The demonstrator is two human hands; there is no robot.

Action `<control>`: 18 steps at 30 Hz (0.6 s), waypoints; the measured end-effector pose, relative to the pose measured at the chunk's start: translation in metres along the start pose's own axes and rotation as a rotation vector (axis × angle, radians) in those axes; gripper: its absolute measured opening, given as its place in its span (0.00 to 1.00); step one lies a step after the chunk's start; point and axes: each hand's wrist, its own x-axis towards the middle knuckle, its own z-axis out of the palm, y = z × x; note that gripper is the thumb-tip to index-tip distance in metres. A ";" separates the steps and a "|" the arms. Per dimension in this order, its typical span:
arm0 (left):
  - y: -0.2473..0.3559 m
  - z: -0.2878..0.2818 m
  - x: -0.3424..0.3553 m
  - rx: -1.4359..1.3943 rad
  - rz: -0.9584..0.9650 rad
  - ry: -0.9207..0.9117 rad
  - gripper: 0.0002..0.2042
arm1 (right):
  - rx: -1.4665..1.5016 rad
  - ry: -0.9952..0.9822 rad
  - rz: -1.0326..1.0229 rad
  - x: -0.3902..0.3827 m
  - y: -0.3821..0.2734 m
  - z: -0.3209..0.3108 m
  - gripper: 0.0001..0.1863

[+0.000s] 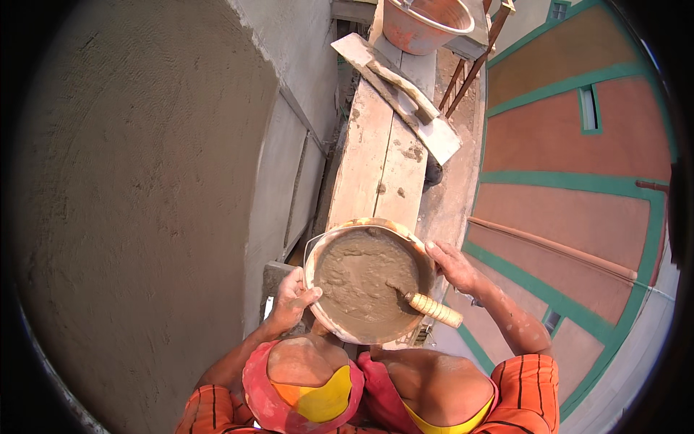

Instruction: The person scoops cement from a bucket with a trowel and applies it to a curved wall section, smoothing the surface. They repeatedly transfer cement from the bucket to the wall and use a wooden float to level the applied material.

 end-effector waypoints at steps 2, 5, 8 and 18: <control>0.016 0.005 0.001 0.014 -0.013 -0.031 0.14 | -0.077 0.067 0.001 -0.007 -0.015 -0.002 0.37; 0.040 0.016 0.025 -0.087 0.100 0.004 0.13 | -0.002 0.073 -0.061 0.012 -0.034 -0.020 0.37; 0.052 0.010 0.087 -0.013 0.231 -0.034 0.10 | -0.025 0.227 -0.186 0.058 -0.063 -0.046 0.36; 0.140 0.018 0.262 0.264 0.214 0.047 0.13 | -0.573 0.725 -0.257 0.179 -0.143 -0.128 0.29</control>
